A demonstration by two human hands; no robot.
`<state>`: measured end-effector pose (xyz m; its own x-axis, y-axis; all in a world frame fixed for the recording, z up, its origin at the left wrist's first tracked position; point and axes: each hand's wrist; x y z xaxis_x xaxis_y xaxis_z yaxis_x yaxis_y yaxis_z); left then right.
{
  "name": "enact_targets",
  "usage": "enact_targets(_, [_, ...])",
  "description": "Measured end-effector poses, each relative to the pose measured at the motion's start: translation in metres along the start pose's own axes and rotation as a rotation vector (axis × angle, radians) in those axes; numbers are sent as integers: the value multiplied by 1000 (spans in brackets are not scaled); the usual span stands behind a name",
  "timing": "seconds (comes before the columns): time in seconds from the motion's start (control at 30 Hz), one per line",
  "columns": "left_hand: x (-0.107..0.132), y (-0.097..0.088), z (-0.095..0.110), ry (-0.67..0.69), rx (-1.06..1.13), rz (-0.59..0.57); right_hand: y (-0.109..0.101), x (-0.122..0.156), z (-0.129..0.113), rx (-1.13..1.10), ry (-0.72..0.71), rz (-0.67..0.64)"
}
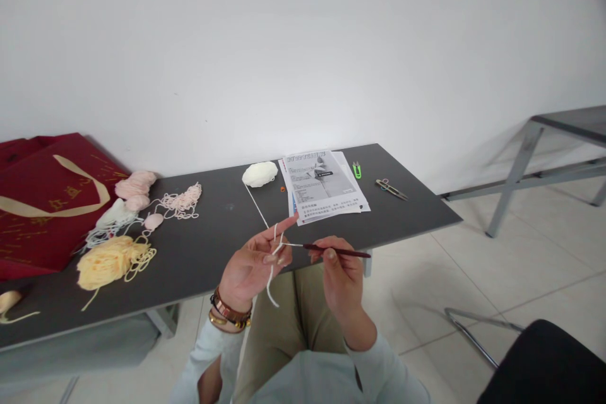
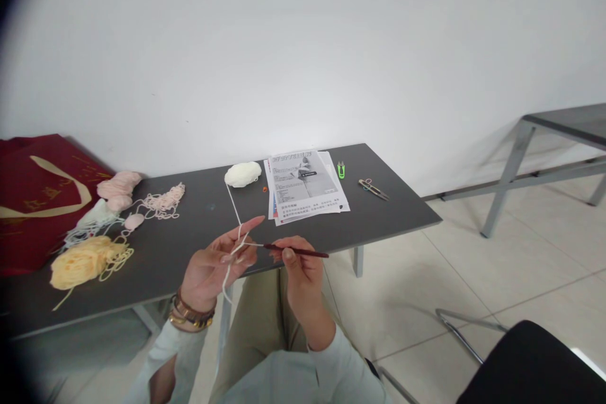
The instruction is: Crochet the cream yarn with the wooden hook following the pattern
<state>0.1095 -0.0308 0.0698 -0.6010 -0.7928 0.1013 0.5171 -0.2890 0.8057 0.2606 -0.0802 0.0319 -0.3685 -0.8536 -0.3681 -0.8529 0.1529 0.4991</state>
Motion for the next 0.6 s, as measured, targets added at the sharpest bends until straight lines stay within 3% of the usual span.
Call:
enact_targets(0.43, [0, 2, 2, -9, 71, 45, -3, -12, -4, -127, 182, 72])
enact_targets(0.6, [-7, -8, -2, 74, -127, 87, -1, -11, -1, -306, 381, 117])
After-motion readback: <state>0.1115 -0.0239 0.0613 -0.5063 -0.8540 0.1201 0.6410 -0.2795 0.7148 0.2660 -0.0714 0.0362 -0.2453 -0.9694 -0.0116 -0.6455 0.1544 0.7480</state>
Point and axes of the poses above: each hand's wrist, its own x-axis away from the middle knuckle, its own y-axis out of the palm, z = x × y
